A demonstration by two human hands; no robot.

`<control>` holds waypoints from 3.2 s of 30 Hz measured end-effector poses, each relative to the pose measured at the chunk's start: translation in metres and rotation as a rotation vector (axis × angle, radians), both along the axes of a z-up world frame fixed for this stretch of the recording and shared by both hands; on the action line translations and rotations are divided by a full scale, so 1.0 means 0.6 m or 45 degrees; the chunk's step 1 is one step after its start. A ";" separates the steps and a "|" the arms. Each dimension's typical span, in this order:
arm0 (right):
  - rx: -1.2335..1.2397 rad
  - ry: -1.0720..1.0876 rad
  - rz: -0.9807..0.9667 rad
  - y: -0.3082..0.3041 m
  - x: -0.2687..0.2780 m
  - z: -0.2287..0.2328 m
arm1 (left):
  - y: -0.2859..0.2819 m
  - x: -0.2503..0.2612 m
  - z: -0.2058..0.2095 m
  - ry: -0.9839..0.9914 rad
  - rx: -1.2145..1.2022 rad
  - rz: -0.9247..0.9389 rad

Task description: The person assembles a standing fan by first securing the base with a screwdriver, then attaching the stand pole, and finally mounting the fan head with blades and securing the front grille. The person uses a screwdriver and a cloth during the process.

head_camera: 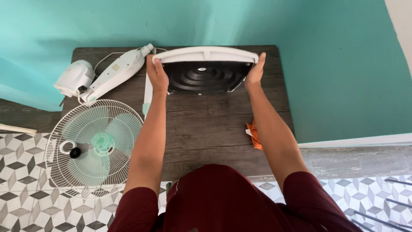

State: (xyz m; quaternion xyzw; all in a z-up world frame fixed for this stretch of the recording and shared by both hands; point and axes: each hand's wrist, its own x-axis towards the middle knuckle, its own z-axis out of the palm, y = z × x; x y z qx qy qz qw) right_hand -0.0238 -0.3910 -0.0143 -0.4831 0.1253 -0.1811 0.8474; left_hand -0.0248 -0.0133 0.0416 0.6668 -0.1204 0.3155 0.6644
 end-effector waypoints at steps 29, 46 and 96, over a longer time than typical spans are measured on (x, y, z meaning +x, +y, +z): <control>0.400 0.517 0.490 0.028 -0.447 0.056 | 0.031 -0.448 -0.007 0.983 -1.150 -0.718; -0.806 1.050 0.351 0.081 -0.465 -0.125 | 0.084 -0.443 -0.210 1.464 0.189 -0.114; -0.435 1.045 0.027 -0.045 -0.223 -0.229 | -0.071 -0.202 -0.267 1.388 0.050 0.075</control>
